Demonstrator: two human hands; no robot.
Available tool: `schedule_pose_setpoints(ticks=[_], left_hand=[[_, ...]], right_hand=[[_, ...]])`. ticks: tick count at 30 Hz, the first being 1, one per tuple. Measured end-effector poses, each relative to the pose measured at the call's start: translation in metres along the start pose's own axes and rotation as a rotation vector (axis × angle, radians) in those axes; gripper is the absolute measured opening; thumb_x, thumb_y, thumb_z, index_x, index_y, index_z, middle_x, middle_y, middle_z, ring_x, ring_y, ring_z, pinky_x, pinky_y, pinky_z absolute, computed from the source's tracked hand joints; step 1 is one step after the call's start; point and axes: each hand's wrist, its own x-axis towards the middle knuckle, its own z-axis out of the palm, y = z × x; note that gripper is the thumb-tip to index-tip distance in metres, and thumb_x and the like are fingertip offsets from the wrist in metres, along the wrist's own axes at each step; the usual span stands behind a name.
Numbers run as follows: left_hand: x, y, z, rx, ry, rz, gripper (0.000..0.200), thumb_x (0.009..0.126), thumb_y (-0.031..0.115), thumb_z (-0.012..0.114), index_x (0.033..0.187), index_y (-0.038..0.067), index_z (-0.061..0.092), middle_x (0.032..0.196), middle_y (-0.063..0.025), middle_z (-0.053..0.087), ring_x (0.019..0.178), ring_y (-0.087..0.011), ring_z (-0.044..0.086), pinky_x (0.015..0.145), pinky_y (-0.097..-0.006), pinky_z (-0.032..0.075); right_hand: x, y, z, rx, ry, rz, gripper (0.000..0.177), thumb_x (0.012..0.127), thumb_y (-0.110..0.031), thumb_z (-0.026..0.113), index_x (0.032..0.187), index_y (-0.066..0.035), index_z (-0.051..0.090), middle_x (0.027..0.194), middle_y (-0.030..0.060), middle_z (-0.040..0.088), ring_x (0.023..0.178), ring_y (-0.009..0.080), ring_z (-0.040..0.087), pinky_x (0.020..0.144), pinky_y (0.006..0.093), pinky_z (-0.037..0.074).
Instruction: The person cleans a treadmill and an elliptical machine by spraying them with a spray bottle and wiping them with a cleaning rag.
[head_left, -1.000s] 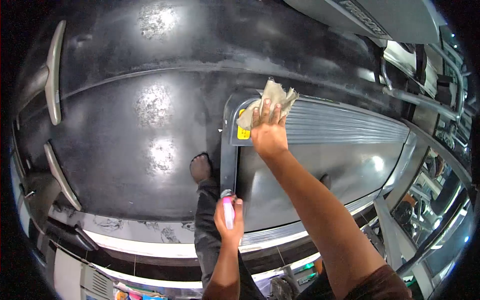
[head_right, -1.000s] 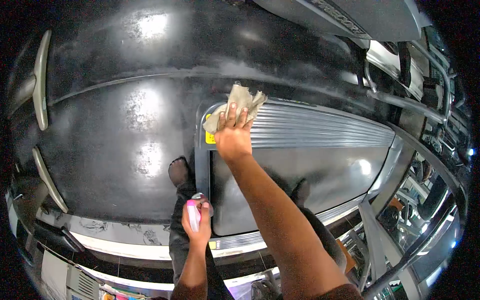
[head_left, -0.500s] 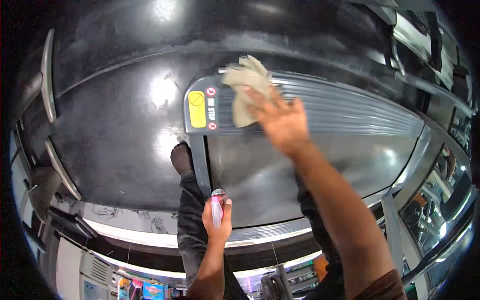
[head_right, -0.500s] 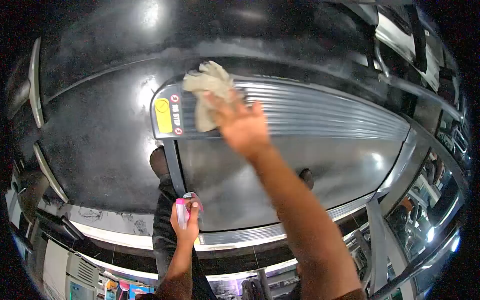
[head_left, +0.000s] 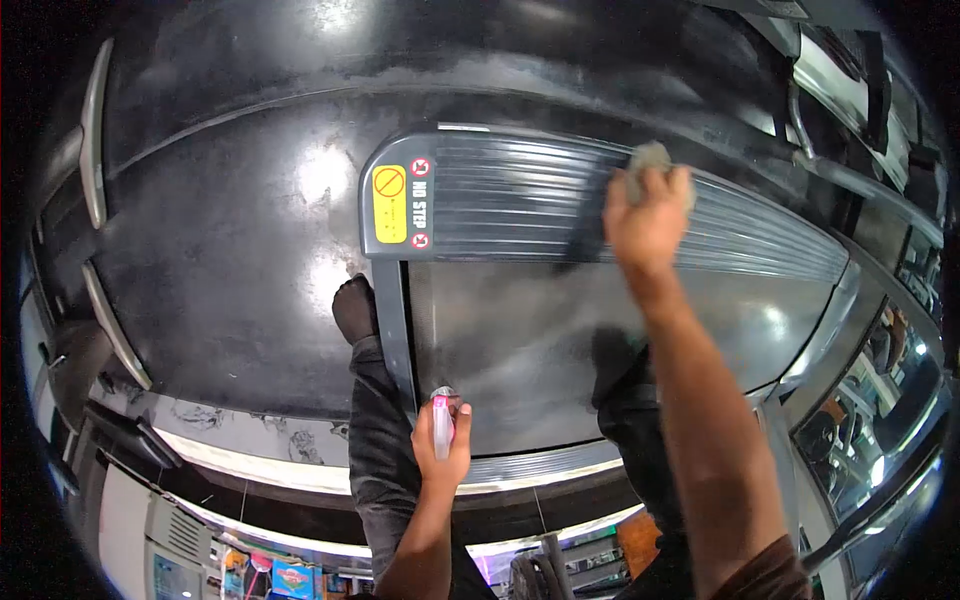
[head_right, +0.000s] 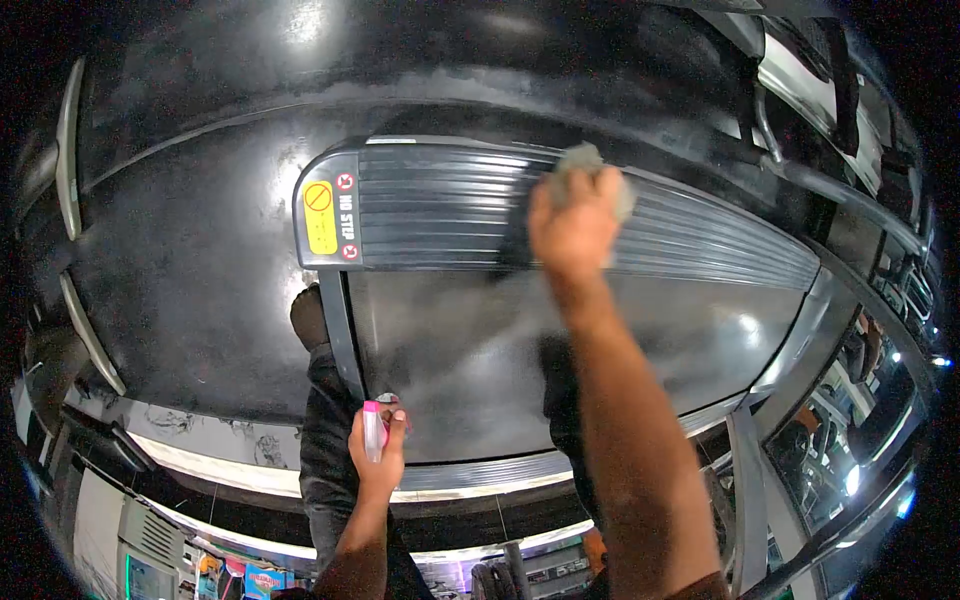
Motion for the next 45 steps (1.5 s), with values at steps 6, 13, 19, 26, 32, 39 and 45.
schedule_pose_setpoints(ticks=[6, 13, 19, 26, 32, 39, 45], left_hand=[[0.003, -0.002, 0.001, 0.054, 0.004, 0.018, 0.017, 0.089, 0.01, 0.075, 0.103, 0.003, 0.068, 0.085, -0.0056, 0.069, 0.077, -0.0131, 0.064, 0.075, -0.0283, 0.051], [0.001, -0.002, 0.007, 0.05, 0.019, 0.044, 0.017, 0.093, 0.014, 0.072, 0.101, 0.001, 0.064, 0.089, -0.0046, 0.068, 0.081, -0.0126, 0.062, 0.074, -0.0278, 0.05], [-0.002, 0.002, 0.014, 0.016, 0.035, 0.018, 0.019, 0.088, 0.012, 0.076, 0.103, 0.002, 0.067, 0.084, -0.0059, 0.069, 0.077, -0.0136, 0.064, 0.073, -0.0286, 0.051], [-0.006, 0.003, 0.018, 0.117, -0.028, 0.014, 0.017, 0.094, 0.015, 0.071, 0.102, 0.001, 0.065, 0.087, -0.0045, 0.068, 0.08, -0.0133, 0.063, 0.076, -0.0283, 0.05], [-0.008, 0.007, 0.036, 0.089, 0.003, 0.063, 0.014, 0.091, 0.011, 0.073, 0.099, 0.003, 0.066, 0.081, -0.0016, 0.065, 0.073, -0.0101, 0.058, 0.069, -0.0263, 0.048], [-0.009, 0.014, 0.038, 0.03, 0.042, 0.04, 0.014, 0.091, 0.01, 0.073, 0.1, 0.003, 0.066, 0.083, -0.0018, 0.066, 0.076, -0.0104, 0.059, 0.072, -0.0264, 0.048], [-0.01, -0.001, 0.028, -0.063, 0.001, 0.002, 0.014, 0.091, 0.011, 0.074, 0.1, 0.004, 0.066, 0.082, -0.0018, 0.065, 0.074, -0.0103, 0.058, 0.072, -0.0256, 0.047]], right_hand=[[-0.042, -0.139, 0.05, 0.312, -0.171, -0.397, 0.038, 0.08, -0.007, 0.069, 0.118, -0.011, 0.066, 0.116, 0.0168, 0.051, 0.093, 0.0372, 0.064, 0.078, 0.0462, 0.058], [-0.013, 0.015, 0.012, 0.007, -0.093, -0.566, 0.049, 0.093, -0.023, 0.065, 0.141, -0.02, 0.052, 0.127, 0.0172, 0.056, 0.092, 0.0342, 0.067, 0.079, 0.0448, 0.058], [0.018, 0.111, -0.032, -0.138, -0.173, 0.011, 0.048, 0.087, -0.023, 0.072, 0.132, -0.009, 0.063, 0.134, 0.023, 0.058, 0.108, 0.0416, 0.065, 0.09, 0.0464, 0.055], [0.022, -0.031, 0.006, 0.059, -0.118, 0.136, 0.032, 0.088, -0.028, 0.065, 0.11, -0.004, 0.065, 0.106, 0.0199, 0.07, 0.093, 0.0395, 0.07, 0.087, 0.0479, 0.056], [0.028, -0.061, 0.007, 0.101, -0.351, -0.308, 0.029, 0.082, -0.017, 0.068, 0.11, -0.01, 0.068, 0.121, 0.0159, 0.062, 0.09, 0.0408, 0.07, 0.084, 0.0495, 0.057], [0.048, 0.056, -0.034, -0.069, -0.304, -0.211, 0.033, 0.086, -0.016, 0.063, 0.118, -0.013, 0.069, 0.12, 0.0185, 0.066, 0.097, 0.0432, 0.068, 0.083, 0.0516, 0.056], [0.036, -0.044, 0.002, 0.037, -0.294, -0.194, 0.019, 0.087, -0.014, 0.058, 0.096, 0.001, 0.067, 0.101, 0.0244, 0.07, 0.09, 0.0389, 0.07, 0.081, 0.046, 0.058]])
